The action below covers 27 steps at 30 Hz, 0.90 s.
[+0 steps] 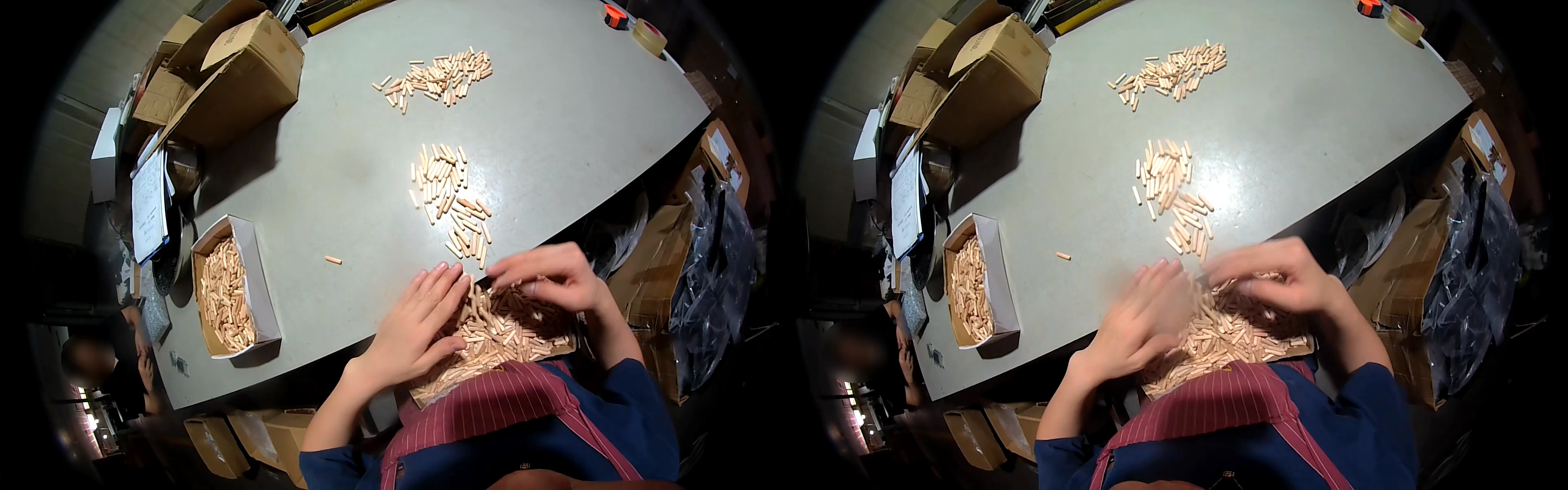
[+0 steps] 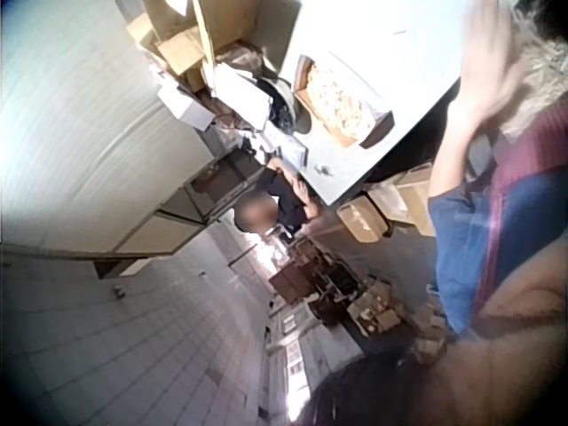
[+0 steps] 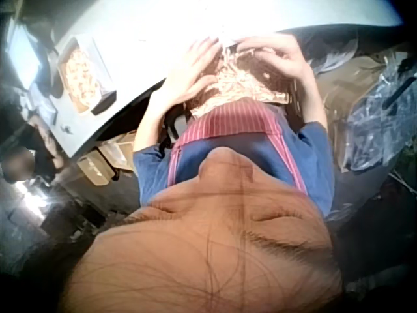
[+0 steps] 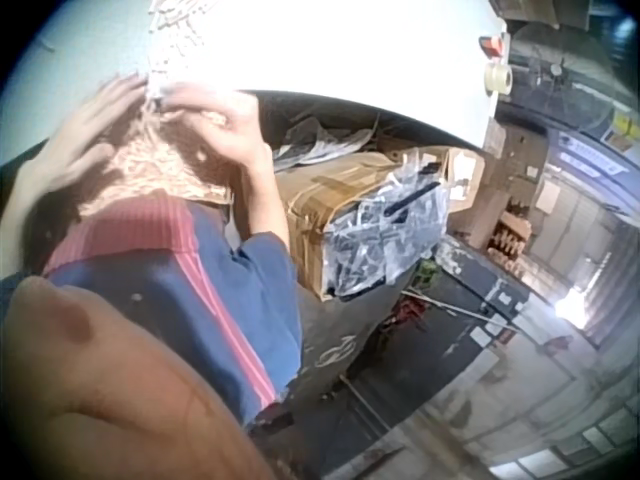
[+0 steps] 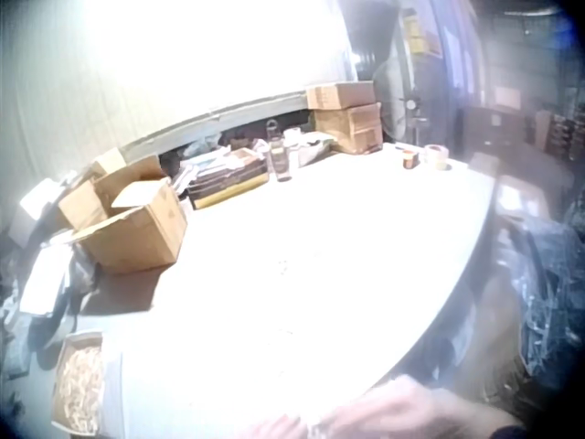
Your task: The person sorts small cylindrical wooden corks on a table, gathering them into piles and transferring them into a cardboard box. The person repeatedly scoops corks from the table and places them into the box, occasionally adjusting the pile on the table.
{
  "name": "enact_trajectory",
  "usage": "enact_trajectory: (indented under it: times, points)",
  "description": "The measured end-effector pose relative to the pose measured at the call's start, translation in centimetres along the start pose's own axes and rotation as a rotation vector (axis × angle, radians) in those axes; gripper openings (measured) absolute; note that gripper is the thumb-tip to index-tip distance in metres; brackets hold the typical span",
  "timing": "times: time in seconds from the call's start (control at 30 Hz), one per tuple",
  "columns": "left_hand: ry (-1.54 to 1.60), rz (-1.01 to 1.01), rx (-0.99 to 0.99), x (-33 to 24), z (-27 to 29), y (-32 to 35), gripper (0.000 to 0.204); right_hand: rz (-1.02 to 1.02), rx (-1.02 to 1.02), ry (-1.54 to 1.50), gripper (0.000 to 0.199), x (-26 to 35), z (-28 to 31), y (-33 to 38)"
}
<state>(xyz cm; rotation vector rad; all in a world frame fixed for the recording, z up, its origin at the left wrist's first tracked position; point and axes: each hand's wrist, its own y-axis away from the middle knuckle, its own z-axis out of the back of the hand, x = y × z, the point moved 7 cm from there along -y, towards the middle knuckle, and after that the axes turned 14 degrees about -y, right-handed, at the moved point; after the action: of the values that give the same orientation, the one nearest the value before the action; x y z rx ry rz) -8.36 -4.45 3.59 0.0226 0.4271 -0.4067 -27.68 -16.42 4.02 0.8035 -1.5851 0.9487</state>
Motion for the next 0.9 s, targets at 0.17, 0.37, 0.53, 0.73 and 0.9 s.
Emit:
enact_trajectory:
  times: [0.17, 0.37, 0.53, 0.73, 0.9]
  points:
    - [0.191, 0.278, -0.164, 5.9, 1.1, -0.4, 0.058, 0.104, -0.348, 0.205, 0.036, -1.7, 6.4, -3.8]
    - [-0.061, 0.282, -0.323, 12.2, 2.4, -8.8, 0.066, 0.18, -0.269, 0.708, 0.053, -3.4, 7.8, -10.3]
    - [-0.134, 0.127, -0.345, 12.8, 2.3, -14.3, 0.07, 0.167, -0.209, 0.762, 0.06, -4.9, 7.8, -13.3]
    - [0.008, 0.008, -0.28, 10.8, 1.7, -13.5, 0.069, 0.109, -0.094, 0.578, 0.063, -3.8, 6.1, -12.7]
    - [-0.01, 0.004, -0.246, 8.8, 1.0, -10.9, 0.069, 0.032, -0.051, 0.515, 0.064, -3.5, 4.8, -10.6]
